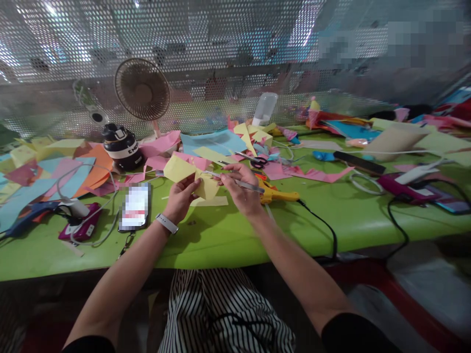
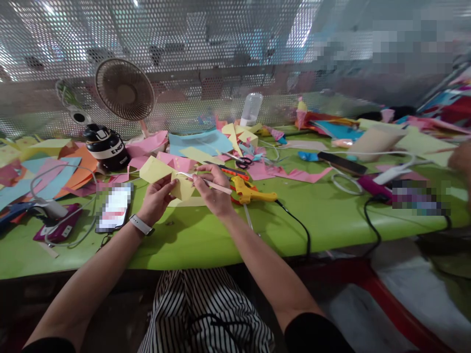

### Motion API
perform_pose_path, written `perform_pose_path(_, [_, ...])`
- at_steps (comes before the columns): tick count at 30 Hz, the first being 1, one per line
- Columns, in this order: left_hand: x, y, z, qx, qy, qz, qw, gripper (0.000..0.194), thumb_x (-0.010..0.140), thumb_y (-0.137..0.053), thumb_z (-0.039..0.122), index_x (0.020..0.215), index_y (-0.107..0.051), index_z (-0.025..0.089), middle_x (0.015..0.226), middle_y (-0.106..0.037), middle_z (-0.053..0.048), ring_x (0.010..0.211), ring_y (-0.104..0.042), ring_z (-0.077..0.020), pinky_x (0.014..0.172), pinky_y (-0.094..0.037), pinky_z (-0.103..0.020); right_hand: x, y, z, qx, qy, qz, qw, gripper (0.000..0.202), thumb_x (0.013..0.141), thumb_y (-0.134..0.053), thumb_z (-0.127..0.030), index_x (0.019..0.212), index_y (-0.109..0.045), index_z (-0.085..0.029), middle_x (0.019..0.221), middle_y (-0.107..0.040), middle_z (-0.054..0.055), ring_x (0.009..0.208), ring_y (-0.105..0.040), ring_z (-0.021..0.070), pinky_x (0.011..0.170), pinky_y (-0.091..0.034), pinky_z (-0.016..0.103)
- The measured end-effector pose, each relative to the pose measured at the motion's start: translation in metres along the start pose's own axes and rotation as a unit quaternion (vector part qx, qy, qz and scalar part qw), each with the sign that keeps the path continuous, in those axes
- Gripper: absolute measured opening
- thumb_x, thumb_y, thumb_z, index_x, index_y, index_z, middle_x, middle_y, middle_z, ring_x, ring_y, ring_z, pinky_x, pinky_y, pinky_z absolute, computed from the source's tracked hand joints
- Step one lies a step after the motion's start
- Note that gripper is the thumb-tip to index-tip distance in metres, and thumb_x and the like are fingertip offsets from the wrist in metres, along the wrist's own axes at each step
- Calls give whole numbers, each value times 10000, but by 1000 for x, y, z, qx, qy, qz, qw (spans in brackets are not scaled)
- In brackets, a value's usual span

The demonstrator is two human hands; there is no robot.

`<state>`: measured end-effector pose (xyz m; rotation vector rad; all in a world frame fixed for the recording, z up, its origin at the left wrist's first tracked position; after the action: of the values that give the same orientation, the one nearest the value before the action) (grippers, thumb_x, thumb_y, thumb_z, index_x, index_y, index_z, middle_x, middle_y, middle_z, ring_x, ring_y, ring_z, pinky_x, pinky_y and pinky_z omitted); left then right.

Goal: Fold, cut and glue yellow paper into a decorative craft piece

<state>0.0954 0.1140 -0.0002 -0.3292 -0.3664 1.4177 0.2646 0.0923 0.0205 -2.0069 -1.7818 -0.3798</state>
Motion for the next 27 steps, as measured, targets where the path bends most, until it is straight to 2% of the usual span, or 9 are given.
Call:
perform_pose_path(7, [-1,1,0,21,2,-11,1000,477,635,-913,351,1041,-754,158,1101,-757,-90,782,-685,-142,588,-545,-213,1,-1,-2,-14,-3,-9,1000,429,791,-728,-590,962,-548,-240,710,-740,10,710,-748,206,649,-589,328])
perform_pose_path(17, [-1,0,2,29,3,-29,999,476,644,-905,358,1045,-749,154,1071,-771,-106,802,-708,-177,623,-562,-246,3,2,-2,-13,-9,-18,1000,447,792,-727,-588,993,-532,-240,697,-729,2,744,-753,218,663,-582,330])
perform_pose_path(27, [-1,1,1,37,9,-32,999,477,640,-909,363,1032,-749,143,1025,-780,-108,826,-723,-194,679,-584,-270,6,3,-4,-2,-26,-23,999,471,750,-762,-589,971,-540,-238,669,-718,-12,694,-746,216,634,-578,327])
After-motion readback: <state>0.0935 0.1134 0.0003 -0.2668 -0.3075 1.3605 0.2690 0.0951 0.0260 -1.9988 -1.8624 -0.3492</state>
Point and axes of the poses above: each hand's wrist, its own x-axis towards the middle knuckle, its own y-axis out of the back of the hand, z = x × y, the point moved 2 cm from there along x, towards the middle knuckle
